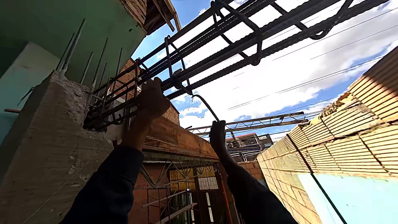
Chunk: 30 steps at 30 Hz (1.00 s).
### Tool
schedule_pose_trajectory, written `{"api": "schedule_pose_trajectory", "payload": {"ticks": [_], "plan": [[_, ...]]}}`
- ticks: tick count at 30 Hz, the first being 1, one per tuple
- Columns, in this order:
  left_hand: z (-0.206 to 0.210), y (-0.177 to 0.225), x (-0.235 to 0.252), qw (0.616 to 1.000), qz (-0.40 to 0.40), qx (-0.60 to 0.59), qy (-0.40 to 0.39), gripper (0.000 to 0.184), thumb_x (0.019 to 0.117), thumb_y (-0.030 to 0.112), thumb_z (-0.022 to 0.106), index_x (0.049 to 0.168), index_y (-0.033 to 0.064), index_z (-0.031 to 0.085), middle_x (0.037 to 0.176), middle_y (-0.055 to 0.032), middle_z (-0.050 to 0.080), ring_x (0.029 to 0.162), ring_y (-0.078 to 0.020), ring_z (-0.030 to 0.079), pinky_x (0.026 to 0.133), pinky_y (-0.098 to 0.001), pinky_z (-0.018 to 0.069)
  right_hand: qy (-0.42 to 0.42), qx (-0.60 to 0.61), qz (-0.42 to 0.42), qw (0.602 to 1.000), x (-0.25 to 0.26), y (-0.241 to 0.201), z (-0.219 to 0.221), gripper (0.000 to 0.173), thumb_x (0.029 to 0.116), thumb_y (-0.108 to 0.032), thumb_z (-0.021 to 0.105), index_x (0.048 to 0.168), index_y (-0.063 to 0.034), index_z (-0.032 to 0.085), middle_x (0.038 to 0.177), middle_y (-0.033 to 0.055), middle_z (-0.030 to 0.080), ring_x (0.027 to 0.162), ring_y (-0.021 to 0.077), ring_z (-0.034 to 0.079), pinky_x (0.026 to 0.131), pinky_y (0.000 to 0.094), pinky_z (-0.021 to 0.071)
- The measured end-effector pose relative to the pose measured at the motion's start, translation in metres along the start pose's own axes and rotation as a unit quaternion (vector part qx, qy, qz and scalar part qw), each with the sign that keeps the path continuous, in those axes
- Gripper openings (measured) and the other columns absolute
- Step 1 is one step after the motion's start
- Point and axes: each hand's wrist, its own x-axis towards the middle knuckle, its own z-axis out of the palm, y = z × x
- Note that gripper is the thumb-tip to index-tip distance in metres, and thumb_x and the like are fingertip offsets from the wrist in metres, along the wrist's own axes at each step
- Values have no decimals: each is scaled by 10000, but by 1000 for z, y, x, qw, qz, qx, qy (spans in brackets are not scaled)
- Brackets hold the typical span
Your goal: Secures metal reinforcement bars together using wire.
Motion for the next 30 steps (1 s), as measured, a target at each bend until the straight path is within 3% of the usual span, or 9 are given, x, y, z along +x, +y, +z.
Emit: {"api": "schedule_pose_trajectory", "payload": {"ticks": [3,5,10,17,20,22,24,27,30], "plan": [[4,5,0,1000,-4,9,6,598,843,145,758,1350,-50,508,1343,-304,525,1297,-497,475,1042,-624,419,-20,298,166,940,-75,-33,108,279,1136,-255,333,1291,-24,367,761,61,471,563,169,541,568,370,554],[1,5,-1,1000,-3,1,-12,600,860,127,742,1381,-44,498,1365,-301,513,1306,-491,470,1044,-621,419,-60,392,206,895,-118,-78,144,366,1143,-275,284,1382,-3,338,823,96,537,664,188,628,682,385,594],[-41,-9,-4,992,12,-46,-116,628,961,49,590,1554,63,381,1492,-223,490,1342,-378,519,1084,-568,436,-76,519,319,789,-163,-169,140,333,1146,-271,307,1354,-23,390,914,116,602,771,200,672,757,379,603],[-139,13,-94,998,28,-4,-58,343,1003,140,579,1344,129,619,1437,-103,546,1297,-268,551,1053,-537,469,127,300,189,926,-136,-98,11,306,1123,-321,406,1286,-100,542,676,5,439,480,112,438,449,304,433],[-170,21,-151,995,57,14,-75,309,989,221,548,1263,149,670,1379,-36,583,1279,-212,568,1039,-517,505,-37,-4,95,995,-138,-67,-57,395,1126,-303,374,1303,9,540,803,173,598,706,305,619,685,489,529],[-184,23,-197,992,76,44,-88,340,948,349,521,1222,238,690,1349,74,598,1270,-111,573,1018,-407,548,-350,-216,77,908,-121,-45,-93,401,1122,-342,366,1277,-37,576,1035,204,685,1000,378,682,884,577,524],[-191,22,-244,986,91,40,-133,323,949,389,537,1165,243,727,1333,38,613,1240,-106,596,984,-362,565,-531,-274,11,802,-95,-23,-114,337,1104,-292,423,1199,-63,651,1079,192,679,1016,374,657,884,591,504],[-199,39,-297,965,57,-15,-255,288,977,260,602,1147,74,742,1354,-205,593,1200,-251,632,997,-399,552,-640,-377,-84,664,-61,-51,-145,251,1074,-216,509,1121,-47,689,1034,181,680,990,352,653,875,570,496],[-196,64,-325,944,7,-69,-324,247,970,167,638,1126,3,735,1369,-283,565,1224,-339,615,1038,-445,524,-706,-458,-105,530,-32,-101,-152,217,1017,-211,632,1059,-27,739,965,170,693,889,313,641,814,523,483]]}}
